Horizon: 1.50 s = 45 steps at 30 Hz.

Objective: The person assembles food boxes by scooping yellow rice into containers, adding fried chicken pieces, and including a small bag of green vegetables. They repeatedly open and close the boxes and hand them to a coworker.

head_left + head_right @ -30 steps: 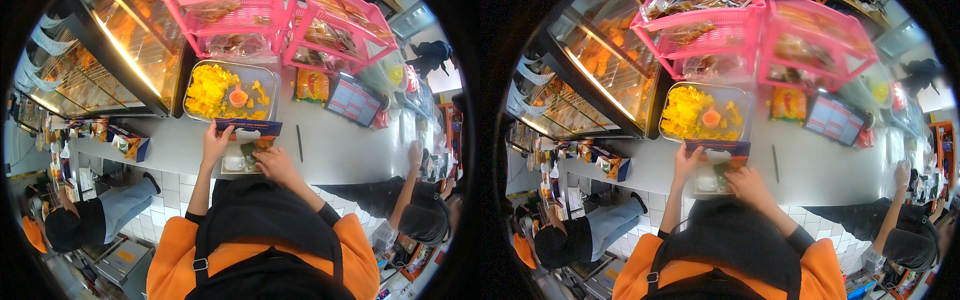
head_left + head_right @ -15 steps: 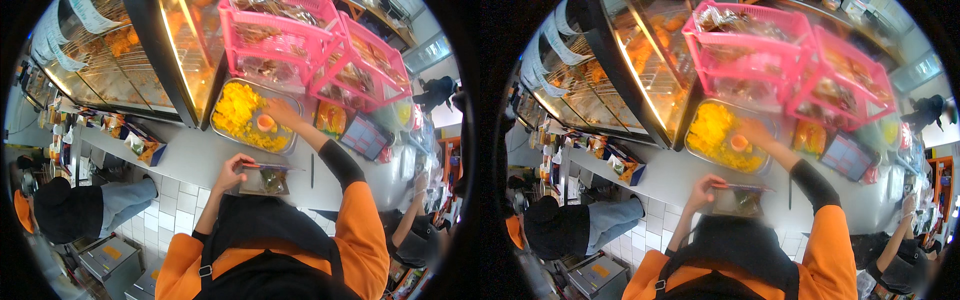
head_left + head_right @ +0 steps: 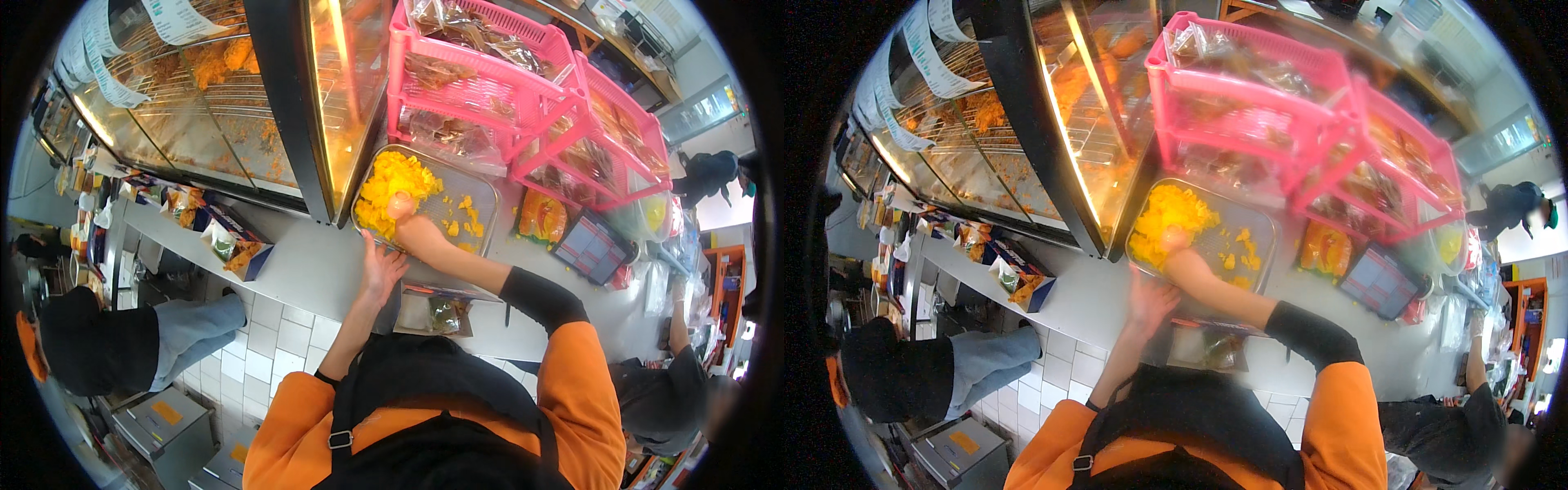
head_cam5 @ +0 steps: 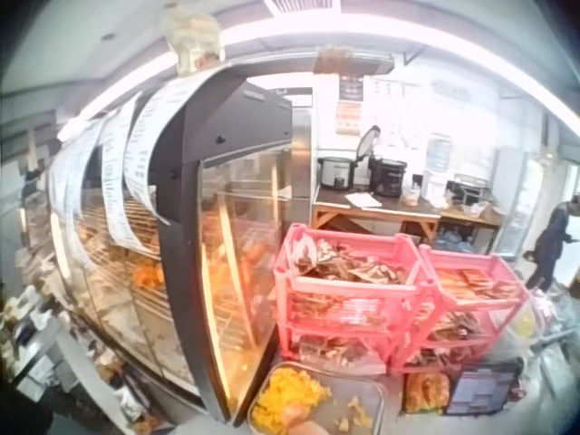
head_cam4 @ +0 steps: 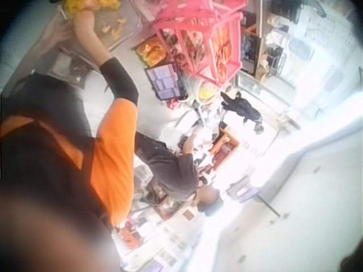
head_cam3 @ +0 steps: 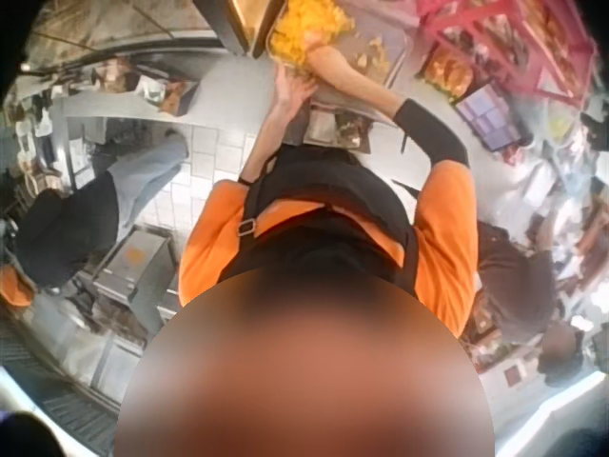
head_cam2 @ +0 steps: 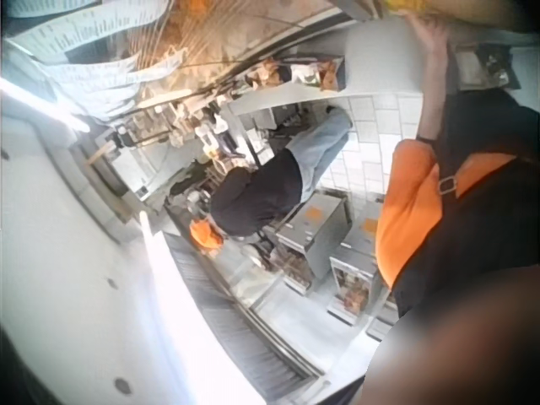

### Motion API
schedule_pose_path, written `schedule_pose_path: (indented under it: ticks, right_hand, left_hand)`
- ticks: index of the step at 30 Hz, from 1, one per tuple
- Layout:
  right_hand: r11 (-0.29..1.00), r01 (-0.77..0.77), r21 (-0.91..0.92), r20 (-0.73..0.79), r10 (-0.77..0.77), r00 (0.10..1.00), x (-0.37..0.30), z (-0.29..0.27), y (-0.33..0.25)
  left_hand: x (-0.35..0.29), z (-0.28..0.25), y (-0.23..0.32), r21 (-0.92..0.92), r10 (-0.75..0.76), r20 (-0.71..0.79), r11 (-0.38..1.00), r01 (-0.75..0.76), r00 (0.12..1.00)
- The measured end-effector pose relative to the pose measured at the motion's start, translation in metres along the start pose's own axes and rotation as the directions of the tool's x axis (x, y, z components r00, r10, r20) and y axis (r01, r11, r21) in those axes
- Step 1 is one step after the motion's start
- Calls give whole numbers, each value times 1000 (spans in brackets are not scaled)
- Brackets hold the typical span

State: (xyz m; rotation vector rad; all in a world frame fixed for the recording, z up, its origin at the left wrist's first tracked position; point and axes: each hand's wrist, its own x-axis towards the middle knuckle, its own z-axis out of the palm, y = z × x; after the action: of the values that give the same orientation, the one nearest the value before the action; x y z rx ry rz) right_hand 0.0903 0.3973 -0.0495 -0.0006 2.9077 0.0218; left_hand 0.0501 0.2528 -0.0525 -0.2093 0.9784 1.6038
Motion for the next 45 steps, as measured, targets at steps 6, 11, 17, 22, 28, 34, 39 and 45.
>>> schedule_pose_path:
  ticks: [6,11,17,22,28,34,39,45]
  right_hand:
    - [946,-157,284,-2,164,986,-34,-5,29]
    - [996,-60,58,128,53,990,-90,-1,61]
    - [980,-97,172,161,69,984,-74,17,19]
    - [979,-55,195,215,12,977,-61,18,14]
    - [907,-195,373,69,182,981,-105,31,93]
    - [970,-223,99,362,174,916,-98,34,61]
    - [921,-136,365,271,34,962,-113,29,62]
    - [314,-411,856,420,43,906,-108,31,94]
  left_hand:
    - [0,-1,3,-36,0,70,999,3,998]
    - [0,-2,2,-94,-15,28,995,17,1000]
    - [0,-3,-6,-58,12,81,998,-7,997]
    - [1,-9,-5,-120,45,127,992,-29,991]
    - [-10,1,-7,-75,85,44,994,-82,995]
    - [-13,23,-1,-94,38,108,995,-27,993]
    - [-7,17,-6,-176,52,84,984,-37,995]
    - [-15,20,-7,50,205,133,976,-213,970]
